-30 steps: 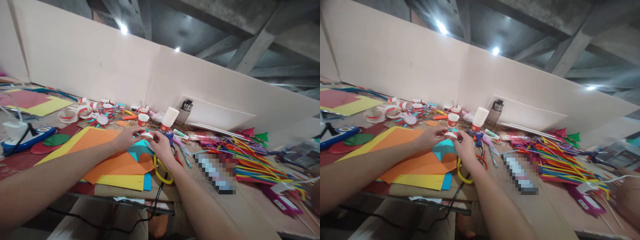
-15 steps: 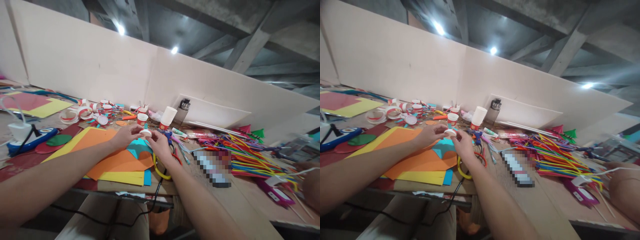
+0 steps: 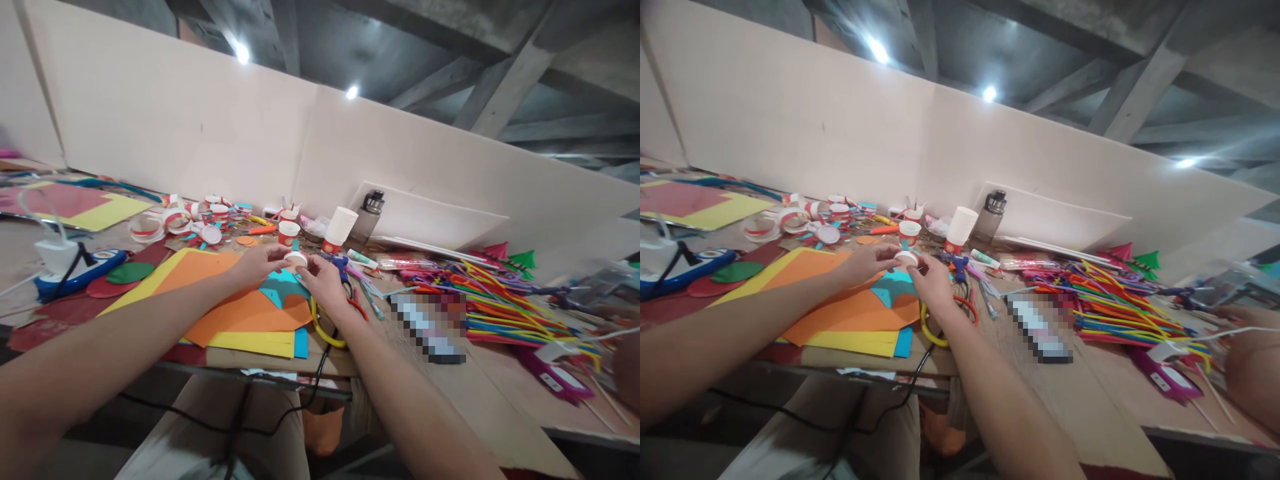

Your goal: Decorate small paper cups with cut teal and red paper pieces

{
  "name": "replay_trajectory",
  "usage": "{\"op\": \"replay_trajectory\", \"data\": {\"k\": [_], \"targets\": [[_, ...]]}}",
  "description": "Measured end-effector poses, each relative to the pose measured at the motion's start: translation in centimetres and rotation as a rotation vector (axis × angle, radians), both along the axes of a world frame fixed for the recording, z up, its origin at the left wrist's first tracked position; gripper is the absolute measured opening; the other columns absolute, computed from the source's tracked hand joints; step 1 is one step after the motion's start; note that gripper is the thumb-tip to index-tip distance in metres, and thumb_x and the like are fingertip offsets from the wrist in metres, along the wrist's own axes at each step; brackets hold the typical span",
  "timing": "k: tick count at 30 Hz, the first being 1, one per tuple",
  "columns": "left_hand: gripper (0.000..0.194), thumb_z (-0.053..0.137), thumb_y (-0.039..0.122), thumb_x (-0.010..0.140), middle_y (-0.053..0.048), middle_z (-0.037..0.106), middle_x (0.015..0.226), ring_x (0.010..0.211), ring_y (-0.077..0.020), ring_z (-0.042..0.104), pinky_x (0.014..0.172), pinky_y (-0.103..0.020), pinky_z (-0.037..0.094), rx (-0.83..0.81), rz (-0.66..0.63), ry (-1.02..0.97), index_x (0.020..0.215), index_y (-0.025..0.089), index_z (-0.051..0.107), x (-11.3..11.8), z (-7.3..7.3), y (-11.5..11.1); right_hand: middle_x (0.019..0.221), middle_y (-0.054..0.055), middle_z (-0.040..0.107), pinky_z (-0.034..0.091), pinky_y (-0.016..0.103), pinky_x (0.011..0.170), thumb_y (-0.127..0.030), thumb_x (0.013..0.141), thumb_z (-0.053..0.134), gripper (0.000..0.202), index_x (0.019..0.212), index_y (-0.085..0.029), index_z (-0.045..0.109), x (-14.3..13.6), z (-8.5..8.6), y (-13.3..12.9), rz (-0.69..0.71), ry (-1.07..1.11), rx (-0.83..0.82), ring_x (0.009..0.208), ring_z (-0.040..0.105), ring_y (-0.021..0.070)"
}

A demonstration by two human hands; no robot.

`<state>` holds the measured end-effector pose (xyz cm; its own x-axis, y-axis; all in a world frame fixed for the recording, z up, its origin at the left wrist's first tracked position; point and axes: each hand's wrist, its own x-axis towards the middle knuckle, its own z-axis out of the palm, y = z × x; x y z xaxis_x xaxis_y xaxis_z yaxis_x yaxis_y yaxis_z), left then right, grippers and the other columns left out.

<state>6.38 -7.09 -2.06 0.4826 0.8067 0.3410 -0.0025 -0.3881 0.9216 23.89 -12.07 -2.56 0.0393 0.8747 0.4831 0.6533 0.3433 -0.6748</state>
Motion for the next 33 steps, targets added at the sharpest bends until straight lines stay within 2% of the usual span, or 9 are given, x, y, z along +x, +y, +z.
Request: {"op": "replay_trajectory", "data": {"k": [5, 11, 19, 27, 33], "targets": [[0.026, 0.072, 0.028, 0.069, -0.004, 0.072, 0.086, 0.067, -0.0135, 0.061, 0.06, -0.023, 0.048, -0.034, -0.017, 0.005, 0.092, 0.017, 0.071, -0.1, -0.2, 0.6, 0.074, 0.0, 0.064, 0.042, 0.026, 0.062, -0.035, 0.077, 0.058, 0.019, 0.086, -0.019, 0.064, 0.1, -0.8, 0.6, 0.021, -0.001, -0.028, 0.067, 0.054, 0.0149], [0.032, 0.074, 0.033, 0.069, -0.005, 0.072, 0.087, 0.07, -0.0145, 0.062, 0.061, -0.024, 0.05, -0.125, -0.083, 0.016, 0.095, 0.016, 0.071, -0.4, -0.6, 1.3, 0.083, 0.003, 0.066, 0.044, 0.027, 0.066, -0.037, 0.082, 0.054, 0.024, 0.093, -0.018, 0.063, 0.0, -0.8, 0.6, 0.044, 0.007, -0.022, 0.072, 0.057, 0.0155], [0.035, 0.075, 0.042, 0.07, -0.007, 0.071, 0.089, 0.073, -0.0148, 0.062, 0.064, -0.024, 0.048, -0.244, -0.159, -0.04, 0.094, 0.016, 0.072, -0.5, -1.4, 1.7, 0.071, 0.0, 0.063, 0.042, 0.026, 0.056, -0.041, 0.081, 0.055, 0.028, 0.092, -0.018, 0.064, 0.8, -1.9, 1.6, 0.066, 0.084, -0.114, 0.061, 0.054, 0.0142], [0.039, 0.077, 0.044, 0.068, -0.006, 0.07, 0.087, 0.067, -0.011, 0.059, 0.061, -0.022, 0.044, -0.344, -0.161, -0.088, 0.093, 0.014, 0.07, -0.4, -1.7, 1.9, 0.069, -0.001, 0.061, 0.043, 0.025, 0.054, -0.04, 0.078, 0.058, 0.025, 0.09, -0.019, 0.063, 0.6, -1.6, 1.5, 0.101, 0.172, -0.162, 0.059, 0.053, 0.0131], [0.037, 0.077, 0.044, 0.068, -0.005, 0.068, 0.081, 0.067, -0.0099, 0.058, 0.061, -0.022, 0.043, -0.324, -0.089, -0.138, 0.089, 0.013, 0.07, -0.5, -1.6, 2.3, 0.072, -0.002, 0.062, 0.044, 0.025, 0.054, -0.044, 0.078, 0.06, 0.033, 0.102, -0.022, 0.055, 0.4, -1.1, 1.4, 0.148, 0.253, -0.2, 0.06, 0.056, 0.0131]]}}
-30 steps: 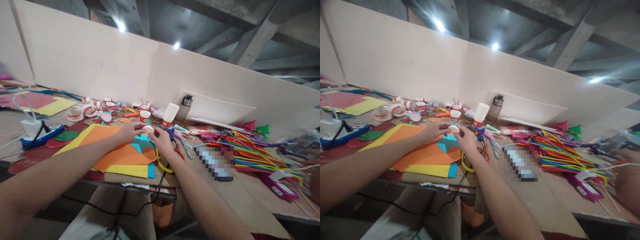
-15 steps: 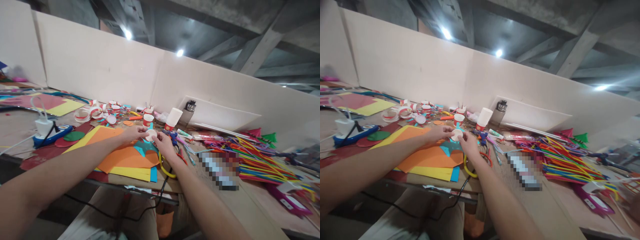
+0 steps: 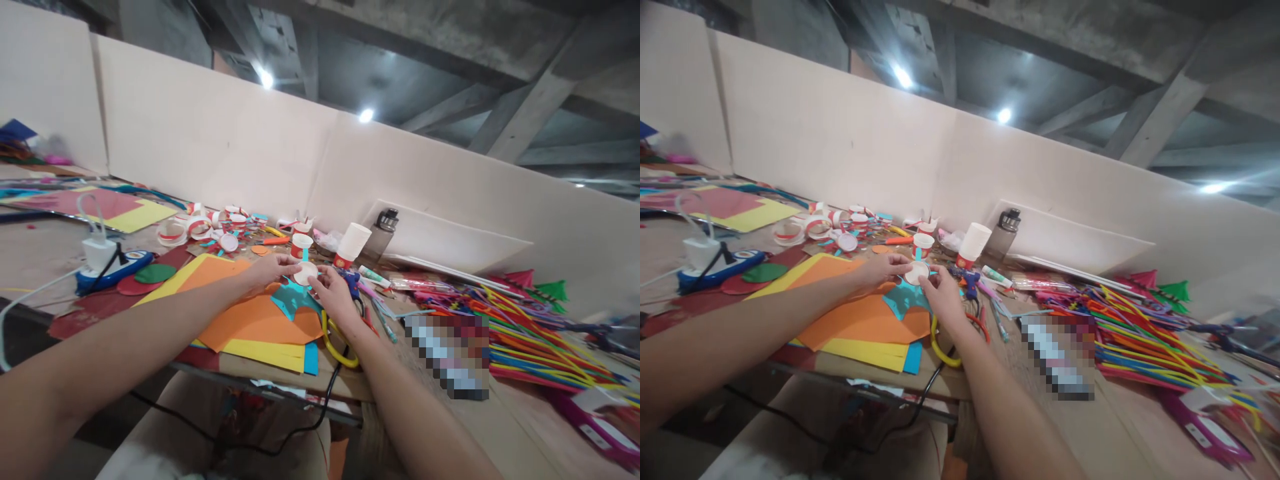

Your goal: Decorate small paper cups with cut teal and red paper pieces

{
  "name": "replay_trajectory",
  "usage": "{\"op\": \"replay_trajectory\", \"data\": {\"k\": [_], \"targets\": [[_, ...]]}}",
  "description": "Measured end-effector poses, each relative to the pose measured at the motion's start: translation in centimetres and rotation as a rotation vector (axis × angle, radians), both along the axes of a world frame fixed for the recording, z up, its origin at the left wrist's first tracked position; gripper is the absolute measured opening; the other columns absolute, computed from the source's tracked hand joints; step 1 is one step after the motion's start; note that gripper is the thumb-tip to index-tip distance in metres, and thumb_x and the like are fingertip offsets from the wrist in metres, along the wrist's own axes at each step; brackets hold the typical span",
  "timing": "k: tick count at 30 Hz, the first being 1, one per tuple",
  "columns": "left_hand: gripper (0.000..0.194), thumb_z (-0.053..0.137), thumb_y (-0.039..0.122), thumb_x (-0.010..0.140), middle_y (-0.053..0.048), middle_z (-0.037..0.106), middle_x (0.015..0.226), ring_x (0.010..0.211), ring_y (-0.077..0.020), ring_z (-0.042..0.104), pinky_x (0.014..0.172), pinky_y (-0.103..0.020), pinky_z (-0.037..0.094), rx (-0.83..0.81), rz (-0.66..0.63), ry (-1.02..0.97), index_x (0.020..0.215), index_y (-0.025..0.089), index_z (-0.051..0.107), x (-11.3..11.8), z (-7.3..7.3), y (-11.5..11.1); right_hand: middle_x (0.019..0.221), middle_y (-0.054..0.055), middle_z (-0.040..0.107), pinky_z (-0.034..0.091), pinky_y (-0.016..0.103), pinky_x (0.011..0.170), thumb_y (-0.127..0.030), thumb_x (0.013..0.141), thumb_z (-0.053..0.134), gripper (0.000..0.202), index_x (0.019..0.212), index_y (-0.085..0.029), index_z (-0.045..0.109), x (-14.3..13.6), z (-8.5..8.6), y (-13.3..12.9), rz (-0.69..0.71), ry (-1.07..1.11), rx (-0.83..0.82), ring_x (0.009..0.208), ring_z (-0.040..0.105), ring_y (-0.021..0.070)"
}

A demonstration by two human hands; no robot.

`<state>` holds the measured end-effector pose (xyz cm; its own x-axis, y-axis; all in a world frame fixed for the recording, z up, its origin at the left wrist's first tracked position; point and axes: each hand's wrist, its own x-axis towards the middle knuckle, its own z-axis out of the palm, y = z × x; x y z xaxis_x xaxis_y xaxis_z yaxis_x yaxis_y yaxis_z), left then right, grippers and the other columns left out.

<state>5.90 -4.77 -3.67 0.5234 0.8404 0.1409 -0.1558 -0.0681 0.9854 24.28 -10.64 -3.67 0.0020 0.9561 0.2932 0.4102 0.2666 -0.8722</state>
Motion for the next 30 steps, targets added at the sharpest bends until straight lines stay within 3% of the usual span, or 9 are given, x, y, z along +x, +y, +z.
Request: {"op": "replay_trajectory", "data": {"k": [10, 22, 30], "targets": [[0.035, 0.076, 0.044, 0.069, -0.004, 0.067, 0.077, 0.065, -0.0099, 0.056, 0.06, -0.023, 0.04, 0.007, 0.056, -0.012, 0.085, 0.013, 0.071, 0.1, -0.4, 0.4, 0.099, 0.004, 0.062, 0.051, 0.03, 0.066, -0.026, 0.066, 0.072, 0.063, 0.123, -0.021, 0.044, -0.7, 1.0, -1.1, -0.009, -0.153, 0.115, 0.072, 0.062, 0.0146], [0.033, 0.079, 0.041, 0.066, 0.0, 0.061, 0.066, 0.054, -0.0071, 0.049, 0.054, -0.022, 0.036, 0.03, 0.081, -0.059, 0.077, 0.012, 0.066, 1.2, 0.5, -1.2, 0.101, 0.006, 0.066, 0.05, 0.032, 0.069, -0.029, 0.07, 0.069, 0.047, 0.113, -0.019, 0.052, -0.7, 1.1, -1.4, -0.086, -0.264, 0.197, 0.078, 0.062, 0.0178], [0.04, 0.067, 0.051, 0.077, -0.002, 0.06, 0.068, 0.057, -0.01, 0.055, 0.053, -0.022, 0.043, -0.246, -0.132, -0.328, 0.083, 0.012, 0.063, 1.4, 0.9, -1.4, 0.099, 0.005, 0.067, 0.05, 0.03, 0.068, -0.035, 0.07, 0.071, 0.049, 0.113, -0.02, 0.051, -0.6, 0.9, -0.9, 0.019, 0.027, 0.09, 0.081, 0.062, 0.0169]]}}
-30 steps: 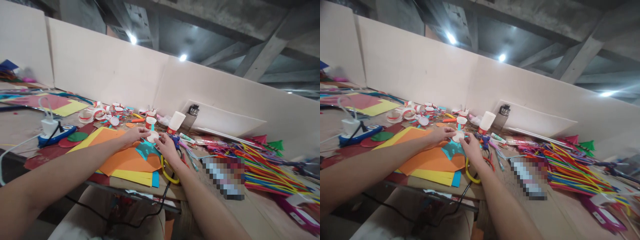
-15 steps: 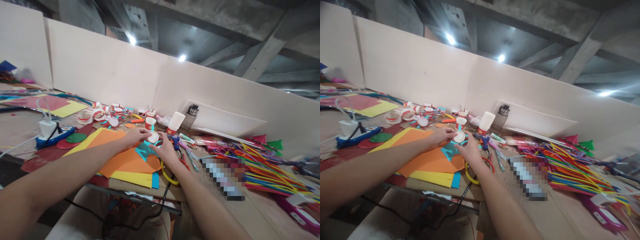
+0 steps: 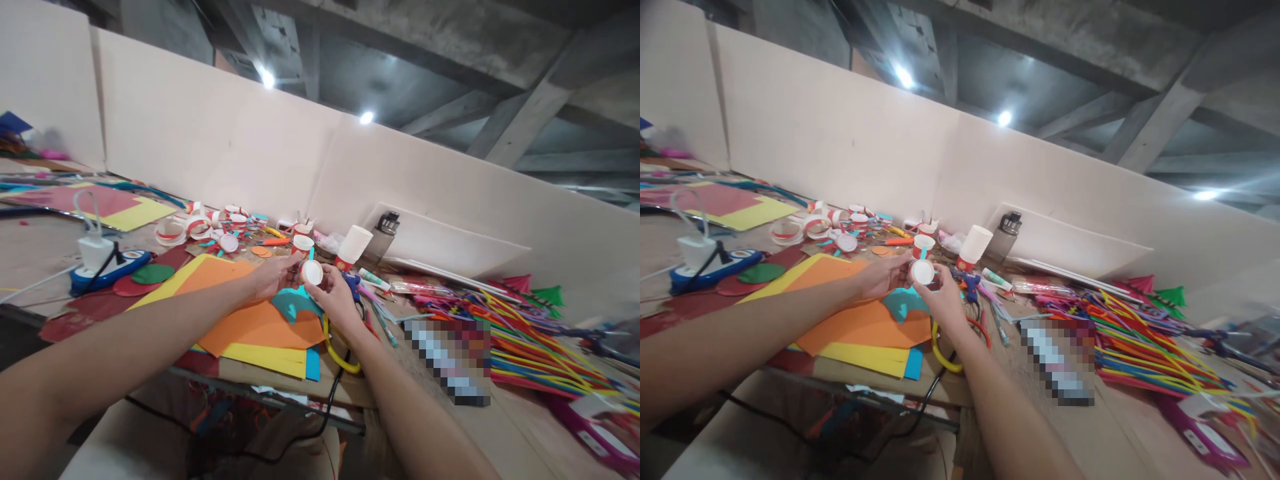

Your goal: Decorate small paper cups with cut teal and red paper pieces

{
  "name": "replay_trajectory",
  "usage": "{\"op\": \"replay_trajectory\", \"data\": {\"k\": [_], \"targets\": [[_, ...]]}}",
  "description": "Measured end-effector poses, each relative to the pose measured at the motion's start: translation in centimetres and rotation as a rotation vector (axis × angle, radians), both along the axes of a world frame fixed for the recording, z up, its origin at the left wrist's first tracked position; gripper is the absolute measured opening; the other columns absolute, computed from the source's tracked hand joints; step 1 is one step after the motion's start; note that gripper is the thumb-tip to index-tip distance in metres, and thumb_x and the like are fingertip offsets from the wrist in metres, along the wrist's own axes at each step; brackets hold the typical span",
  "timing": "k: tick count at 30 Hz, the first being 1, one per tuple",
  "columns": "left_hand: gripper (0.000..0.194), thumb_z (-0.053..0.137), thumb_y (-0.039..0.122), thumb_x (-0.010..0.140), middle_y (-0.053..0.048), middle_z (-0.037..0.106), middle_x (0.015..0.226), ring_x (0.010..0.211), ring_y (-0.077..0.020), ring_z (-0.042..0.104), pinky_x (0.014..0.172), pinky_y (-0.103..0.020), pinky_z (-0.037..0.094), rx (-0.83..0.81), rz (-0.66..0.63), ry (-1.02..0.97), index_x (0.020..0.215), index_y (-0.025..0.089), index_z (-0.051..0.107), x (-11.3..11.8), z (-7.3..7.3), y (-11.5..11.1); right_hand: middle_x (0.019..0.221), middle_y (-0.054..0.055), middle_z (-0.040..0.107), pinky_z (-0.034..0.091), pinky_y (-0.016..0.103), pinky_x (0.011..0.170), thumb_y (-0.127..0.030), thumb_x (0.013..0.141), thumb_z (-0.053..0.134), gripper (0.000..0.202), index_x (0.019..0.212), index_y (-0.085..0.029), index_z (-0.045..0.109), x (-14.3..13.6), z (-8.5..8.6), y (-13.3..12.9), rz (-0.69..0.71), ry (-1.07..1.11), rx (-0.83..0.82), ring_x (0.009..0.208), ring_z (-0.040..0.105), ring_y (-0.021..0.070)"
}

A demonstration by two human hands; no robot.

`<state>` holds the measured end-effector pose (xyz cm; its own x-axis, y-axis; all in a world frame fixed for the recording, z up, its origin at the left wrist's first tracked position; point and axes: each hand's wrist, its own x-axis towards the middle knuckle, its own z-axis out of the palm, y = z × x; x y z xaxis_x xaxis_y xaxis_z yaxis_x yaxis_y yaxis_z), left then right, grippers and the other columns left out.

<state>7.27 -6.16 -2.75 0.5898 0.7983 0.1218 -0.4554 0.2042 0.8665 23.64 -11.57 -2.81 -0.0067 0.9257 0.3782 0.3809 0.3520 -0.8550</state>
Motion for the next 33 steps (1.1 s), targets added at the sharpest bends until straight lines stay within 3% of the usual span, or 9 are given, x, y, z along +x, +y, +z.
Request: {"op": "replay_trajectory", "data": {"k": [6, 15, 20, 25, 33], "targets": [[0.032, 0.062, 0.041, 0.085, -0.009, 0.067, 0.091, 0.072, -0.0122, 0.061, 0.06, -0.022, 0.047, -0.001, -0.07, 0.053, 0.101, 0.013, 0.066, 0.1, -0.2, -0.6, 0.099, 0.004, 0.067, 0.05, 0.029, 0.066, -0.035, 0.068, 0.072, 0.05, 0.111, -0.021, 0.052, 0.0, 0.4, -0.2, -0.01, 0.038, 0.0, 0.079, 0.061, 0.0161], [0.04, 0.068, 0.038, 0.081, -0.009, 0.064, 0.113, 0.088, -0.0148, 0.061, 0.073, -0.027, 0.048, 0.09, -0.102, -0.018, 0.118, 0.023, 0.063, 0.0, -0.4, -0.7, 0.106, 0.005, 0.063, 0.05, 0.028, 0.067, -0.033, 0.07, 0.07, 0.048, 0.114, -0.022, 0.052, 0.0, 0.6, -0.6, -0.07, -0.089, 0.081, 0.082, 0.06, 0.0161], [0.047, 0.074, 0.037, 0.076, -0.009, 0.064, 0.109, 0.085, -0.0138, 0.06, 0.069, -0.024, 0.045, 0.095, -0.069, -0.051, 0.119, 0.023, 0.061, 0.1, 0.1, -1.2, 0.113, 0.009, 0.057, 0.051, 0.029, 0.067, -0.033, 0.069, 0.072, 0.056, 0.118, -0.021, 0.051, -0.3, 1.1, -1.1, -0.148, -0.162, 0.169, 0.089, 0.058, 0.0184], [0.047, 0.072, 0.04, 0.077, -0.009, 0.065, 0.105, 0.08, -0.0132, 0.06, 0.066, -0.025, 0.043, 0.109, -0.076, -0.012, 0.119, 0.022, 0.062, 0.0, -0.1, -1.0, 0.109, 0.008, 0.057, 0.05, 0.029, 0.069, -0.033, 0.074, 0.069, 0.039, 0.109, -0.02, 0.059, -0.4, 1.7, -1.6, -0.135, -0.203, 0.188, 0.088, 0.057, 0.0173], [0.042, 0.07, 0.043, 0.079, -0.006, 0.064, 0.095, 0.075, -0.0123, 0.059, 0.065, -0.024, 0.043, 0.106, -0.104, 0.011, 0.113, 0.02, 0.063, -0.2, -0.3, -0.7, 0.11, 0.008, 0.059, 0.051, 0.032, 0.076, -0.04, 0.075, 0.069, 0.038, 0.106, -0.021, 0.06, -0.2, 1.3, -1.4, -0.157, -0.195, 0.216, 0.088, 0.057, 0.0178]]}}
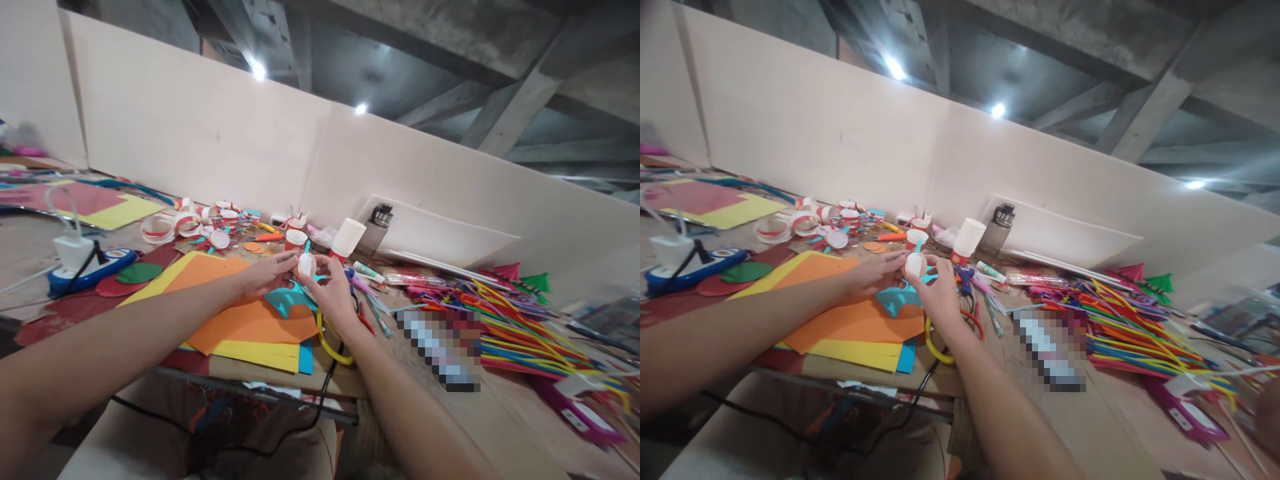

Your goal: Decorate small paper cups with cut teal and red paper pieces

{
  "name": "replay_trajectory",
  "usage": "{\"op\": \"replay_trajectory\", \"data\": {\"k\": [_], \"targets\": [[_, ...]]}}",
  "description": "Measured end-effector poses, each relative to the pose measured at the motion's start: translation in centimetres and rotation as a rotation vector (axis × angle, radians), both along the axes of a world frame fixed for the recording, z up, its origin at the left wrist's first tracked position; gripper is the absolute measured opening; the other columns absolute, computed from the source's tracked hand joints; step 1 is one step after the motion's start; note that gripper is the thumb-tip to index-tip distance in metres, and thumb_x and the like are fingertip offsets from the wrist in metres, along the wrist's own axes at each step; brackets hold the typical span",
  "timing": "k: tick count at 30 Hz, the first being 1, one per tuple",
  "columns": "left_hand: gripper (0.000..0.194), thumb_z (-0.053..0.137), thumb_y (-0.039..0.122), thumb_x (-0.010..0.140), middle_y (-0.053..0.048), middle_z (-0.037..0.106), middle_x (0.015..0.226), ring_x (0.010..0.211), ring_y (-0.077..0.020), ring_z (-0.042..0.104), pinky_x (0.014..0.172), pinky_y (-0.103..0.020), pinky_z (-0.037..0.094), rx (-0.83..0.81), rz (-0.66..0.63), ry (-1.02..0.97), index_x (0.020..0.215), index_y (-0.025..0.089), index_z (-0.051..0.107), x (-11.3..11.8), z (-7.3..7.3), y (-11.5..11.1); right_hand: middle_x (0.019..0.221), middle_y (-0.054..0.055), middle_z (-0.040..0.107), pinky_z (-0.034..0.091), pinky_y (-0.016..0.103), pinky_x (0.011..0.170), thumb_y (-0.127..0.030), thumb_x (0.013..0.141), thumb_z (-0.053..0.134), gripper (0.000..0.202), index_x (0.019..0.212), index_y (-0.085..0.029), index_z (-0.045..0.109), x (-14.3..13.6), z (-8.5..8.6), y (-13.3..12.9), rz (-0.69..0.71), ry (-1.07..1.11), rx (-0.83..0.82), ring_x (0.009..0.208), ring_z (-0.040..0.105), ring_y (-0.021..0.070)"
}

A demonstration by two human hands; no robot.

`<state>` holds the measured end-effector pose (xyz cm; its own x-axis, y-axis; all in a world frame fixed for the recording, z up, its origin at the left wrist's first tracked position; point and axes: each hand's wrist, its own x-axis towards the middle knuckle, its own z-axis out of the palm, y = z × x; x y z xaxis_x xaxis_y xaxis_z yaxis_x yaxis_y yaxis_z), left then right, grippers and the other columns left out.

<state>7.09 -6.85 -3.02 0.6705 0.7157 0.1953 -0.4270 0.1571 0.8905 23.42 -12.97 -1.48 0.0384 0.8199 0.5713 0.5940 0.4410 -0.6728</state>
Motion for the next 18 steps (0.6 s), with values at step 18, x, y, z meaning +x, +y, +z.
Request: {"op": "replay_trajectory", "data": {"k": [18], "targets": [[0.045, 0.071, 0.044, 0.076, -0.008, 0.065, 0.095, 0.073, -0.0109, 0.056, 0.062, -0.023, 0.04, 0.072, 0.029, 0.074, 0.111, 0.017, 0.067, -0.1, -0.14, 0.18, 0.106, 0.008, 0.058, 0.051, 0.032, 0.071, -0.037, 0.075, 0.07, 0.035, 0.104, -0.02, 0.059, -0.08, -0.26, 0.01, -0.016, -0.039, 0.019, 0.086, 0.057, 0.018]]}}
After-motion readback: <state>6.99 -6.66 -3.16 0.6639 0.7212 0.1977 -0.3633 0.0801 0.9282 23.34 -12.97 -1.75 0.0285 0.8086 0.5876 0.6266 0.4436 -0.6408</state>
